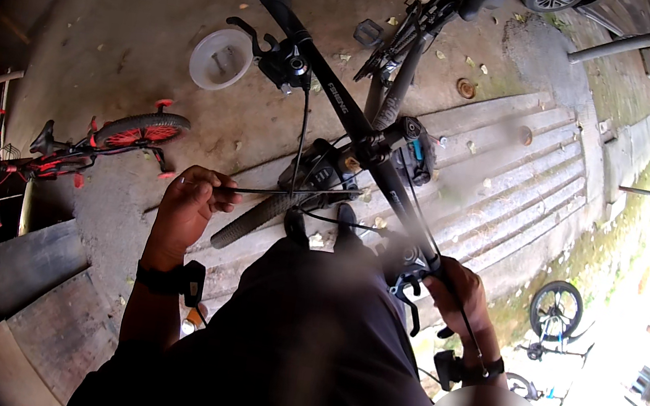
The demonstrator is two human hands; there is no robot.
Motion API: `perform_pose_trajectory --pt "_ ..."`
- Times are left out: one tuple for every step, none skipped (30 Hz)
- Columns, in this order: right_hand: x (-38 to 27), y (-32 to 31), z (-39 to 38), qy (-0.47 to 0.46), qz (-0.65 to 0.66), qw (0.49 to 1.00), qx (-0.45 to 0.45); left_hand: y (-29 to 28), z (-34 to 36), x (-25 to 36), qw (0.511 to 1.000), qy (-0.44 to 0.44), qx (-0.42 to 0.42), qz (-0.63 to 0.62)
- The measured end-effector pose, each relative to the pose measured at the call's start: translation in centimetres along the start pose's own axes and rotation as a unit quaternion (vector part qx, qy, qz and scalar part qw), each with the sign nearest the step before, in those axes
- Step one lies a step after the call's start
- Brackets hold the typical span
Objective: The person adjusts the brake and gear cables on a bicycle handlebar. They pull, route, and secure the cables using their hands, occasionally using a small tool to tighten or adjust components on the handlebar.
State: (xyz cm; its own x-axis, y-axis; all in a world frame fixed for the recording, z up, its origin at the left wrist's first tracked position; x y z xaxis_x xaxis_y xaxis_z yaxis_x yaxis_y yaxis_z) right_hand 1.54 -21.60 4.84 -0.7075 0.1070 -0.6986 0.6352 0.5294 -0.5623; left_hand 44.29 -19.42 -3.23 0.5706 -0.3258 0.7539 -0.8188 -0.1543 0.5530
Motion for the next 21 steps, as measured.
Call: perform_pose_trajectory --pt "0.0 0.0 0.0 -0.011 -0.005 1.0 0.003 0.4 -0.1 0.0 1.0 0.008 -0.006 0.002" --pt "0.1 0.0 0.0 -0.023 -0.01 1.0 0.006 1.1 0.0 0.3 1.0 0.017 -0.011 0.005" --pt "0.1 0.0 0.0 -0.035 -0.015 0.999 0.01 1.6 0.1 0.4 0.999 0.027 -0.016 0.007" --pt "-0.2 0.0 -0.1 -0.033 -0.011 0.999 0.011 1.7 0.5 0.3 0.999 0.031 -0.005 0.007" --pt "-0.3 0.1 -0.1 -0.035 -0.012 0.999 0.01 1.8 0.9 0.3 0.999 0.037 0.008 0.009" --pt "-0.3 0.1 0.0 -0.037 -0.013 0.999 0.009 1.9 1.4 0.3 0.999 0.043 0.02 0.01" --pt "-0.3 0.1 -0.1 -0.039 -0.015 0.999 0.008 2.1 1.8 0.1 0.999 0.04 0.018 0.012" --pt "-0.3 0.1 -0.1 -0.031 -0.002 0.999 0.006 2.4 2.4 0.0 0.999 0.038 0.016 0.013" --pt "-0.3 0.1 -0.1 -0.024 0.01 1.0 0.004 2.7 2.9 -0.1 0.999 0.035 0.013 0.014" --pt "-0.3 0.1 -0.2 -0.016 0.023 1.0 0.003 3.3 3.4 -0.2 0.999 0.03 0.002 0.024" --pt "-0.1 0.2 -0.2 -0.022 0.042 0.999 0.005 3.8 3.8 -0.4 0.999 0.019 -0.001 0.026" --pt "0.2 0.3 -0.1 -0.028 0.062 0.998 0.007 4.2 4.3 -0.7 1.0 0.008 -0.004 0.028" --pt "0.3 0.4 -0.1 -0.034 0.082 0.996 0.009 4.7 4.8 -1.2 1.0 -0.003 -0.007 0.03" --pt "0.3 0.3 -0.1 -0.036 0.11 0.993 0.011 4.9 5.3 -1.8 0.999 -0.015 0.001 0.035" --pt "0.2 0.1 0.0 -0.038 0.138 0.99 0.012 4.9 5.9 -2.4 0.999 -0.021 -0.004 0.029" --pt "0.1 0.0 0.0 -0.04 0.166 0.985 0.013 4.9 6.6 -3.1 0.999 -0.027 -0.007 0.023" --pt "0.1 -0.1 0.0 -0.022 0.192 0.981 0.011 5.1 7.1 -3.5 0.999 -0.034 -0.012 0.015" --pt "0.0 -0.1 -0.1 -0.005 0.218 0.976 0.009 5.2 7.5 -3.8 0.998 -0.05 0.002 0.023" --pt "0.2 -0.2 -0.1 0.012 0.244 0.97 0.006 5.5 7.8 -3.9 0.998 -0.057 -0.004 0.02" --pt "0.5 -0.3 -0.1 0.011 0.245 0.969 -0.024 5.6 8.1 -4.2 0.998 -0.065 -0.008 0.017" --pt "0.6 -0.3 -0.1 0.031 0.276 0.96 -0.037 5.7 8.4 -4.5 0.997 -0.072 -0.012 0.014"
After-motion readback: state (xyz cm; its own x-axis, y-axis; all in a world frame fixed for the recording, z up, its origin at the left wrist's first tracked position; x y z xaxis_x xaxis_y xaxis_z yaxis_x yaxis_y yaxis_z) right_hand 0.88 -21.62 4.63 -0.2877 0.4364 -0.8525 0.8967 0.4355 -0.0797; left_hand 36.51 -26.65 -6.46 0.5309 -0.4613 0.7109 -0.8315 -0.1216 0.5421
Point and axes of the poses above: each hand's wrist, its own z-axis towards the middle knuckle, its own y-axis out of the palm, x = y × z, the point moved 7 cm from there along z, towards the middle knuckle, and after that the axes turned 4 degrees about -y, right-handed, at the moved point
